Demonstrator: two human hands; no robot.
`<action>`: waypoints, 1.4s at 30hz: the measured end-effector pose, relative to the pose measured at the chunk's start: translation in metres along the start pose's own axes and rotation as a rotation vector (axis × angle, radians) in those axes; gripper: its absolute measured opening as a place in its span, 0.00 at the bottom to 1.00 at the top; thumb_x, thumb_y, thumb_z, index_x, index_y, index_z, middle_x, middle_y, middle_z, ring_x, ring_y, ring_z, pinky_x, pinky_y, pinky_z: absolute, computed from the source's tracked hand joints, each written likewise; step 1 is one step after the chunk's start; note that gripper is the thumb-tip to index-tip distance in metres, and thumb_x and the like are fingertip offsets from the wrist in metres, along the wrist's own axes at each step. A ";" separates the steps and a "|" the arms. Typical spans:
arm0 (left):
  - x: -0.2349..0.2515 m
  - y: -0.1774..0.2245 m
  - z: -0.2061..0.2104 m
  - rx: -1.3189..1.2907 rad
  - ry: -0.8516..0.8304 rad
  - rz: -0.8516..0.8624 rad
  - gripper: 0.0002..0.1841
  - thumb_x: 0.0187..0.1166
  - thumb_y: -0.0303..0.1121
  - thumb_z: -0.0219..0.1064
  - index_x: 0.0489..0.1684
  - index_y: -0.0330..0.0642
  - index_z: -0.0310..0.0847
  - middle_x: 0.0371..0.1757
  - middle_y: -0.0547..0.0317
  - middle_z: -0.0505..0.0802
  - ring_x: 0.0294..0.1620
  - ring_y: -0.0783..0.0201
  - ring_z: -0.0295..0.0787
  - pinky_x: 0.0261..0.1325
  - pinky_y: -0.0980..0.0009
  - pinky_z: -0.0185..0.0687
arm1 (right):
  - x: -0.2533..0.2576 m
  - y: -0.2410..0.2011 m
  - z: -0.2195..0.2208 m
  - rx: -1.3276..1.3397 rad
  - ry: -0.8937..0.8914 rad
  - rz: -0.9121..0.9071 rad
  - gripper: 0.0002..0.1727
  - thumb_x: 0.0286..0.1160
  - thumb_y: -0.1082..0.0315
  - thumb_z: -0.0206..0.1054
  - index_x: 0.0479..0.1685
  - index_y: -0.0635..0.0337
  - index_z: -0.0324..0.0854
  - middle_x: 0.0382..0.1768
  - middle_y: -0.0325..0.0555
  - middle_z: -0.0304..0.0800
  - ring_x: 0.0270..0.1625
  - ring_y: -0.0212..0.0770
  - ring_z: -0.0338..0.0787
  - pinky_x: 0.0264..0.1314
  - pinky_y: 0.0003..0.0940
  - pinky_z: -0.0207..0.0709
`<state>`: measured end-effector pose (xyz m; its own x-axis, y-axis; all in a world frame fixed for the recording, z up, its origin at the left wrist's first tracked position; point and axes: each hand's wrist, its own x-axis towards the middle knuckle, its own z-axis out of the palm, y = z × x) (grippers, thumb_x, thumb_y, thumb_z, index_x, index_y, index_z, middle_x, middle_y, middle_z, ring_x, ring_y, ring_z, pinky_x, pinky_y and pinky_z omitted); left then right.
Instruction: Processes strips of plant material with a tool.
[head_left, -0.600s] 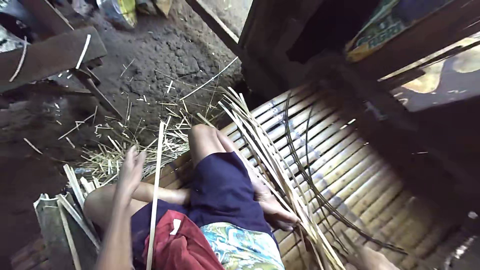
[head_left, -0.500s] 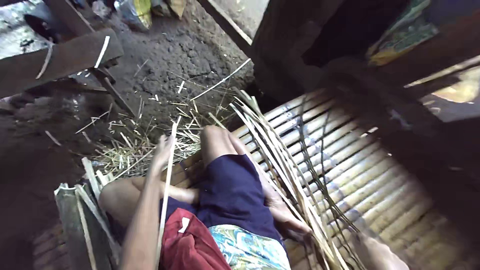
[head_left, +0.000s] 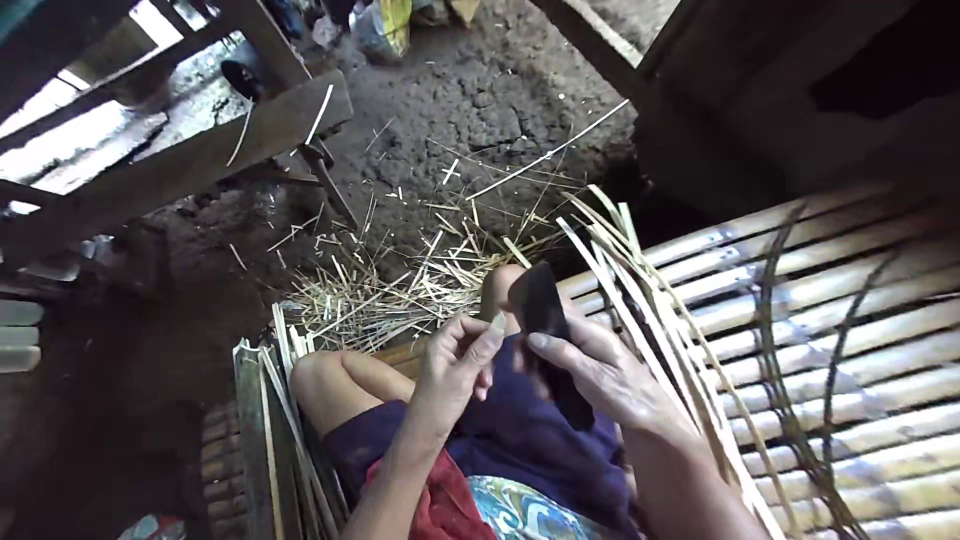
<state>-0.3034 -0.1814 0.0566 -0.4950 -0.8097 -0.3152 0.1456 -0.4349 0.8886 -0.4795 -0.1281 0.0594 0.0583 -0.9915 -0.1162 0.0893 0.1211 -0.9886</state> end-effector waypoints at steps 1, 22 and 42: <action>-0.002 0.001 0.003 0.001 0.008 0.028 0.05 0.86 0.26 0.60 0.41 0.38 0.80 0.25 0.66 0.86 0.19 0.81 0.78 0.22 0.86 0.75 | 0.004 -0.001 0.003 0.024 -0.045 -0.048 0.12 0.88 0.66 0.50 0.50 0.54 0.80 0.29 0.27 0.89 0.22 0.20 0.83 0.24 0.15 0.80; -0.016 0.001 0.016 0.063 0.215 0.260 0.06 0.83 0.25 0.64 0.37 0.36 0.85 0.24 0.64 0.89 0.17 0.81 0.78 0.21 0.86 0.75 | 0.006 0.006 0.009 0.113 -0.141 -0.216 0.10 0.91 0.67 0.48 0.47 0.55 0.76 0.30 0.27 0.86 0.22 0.18 0.81 0.24 0.13 0.78; -0.040 0.005 0.020 0.166 0.096 0.477 0.05 0.81 0.28 0.69 0.35 0.38 0.86 0.35 0.68 0.91 0.26 0.84 0.80 0.28 0.86 0.78 | -0.006 -0.022 -0.002 0.084 -0.405 -0.199 0.07 0.92 0.62 0.49 0.48 0.52 0.70 0.26 0.25 0.76 0.23 0.14 0.75 0.25 0.09 0.73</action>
<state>-0.2998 -0.1433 0.0805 -0.3247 -0.9387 0.1157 0.1941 0.0536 0.9795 -0.4835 -0.1247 0.0821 0.4140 -0.8996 0.1388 0.2175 -0.0503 -0.9748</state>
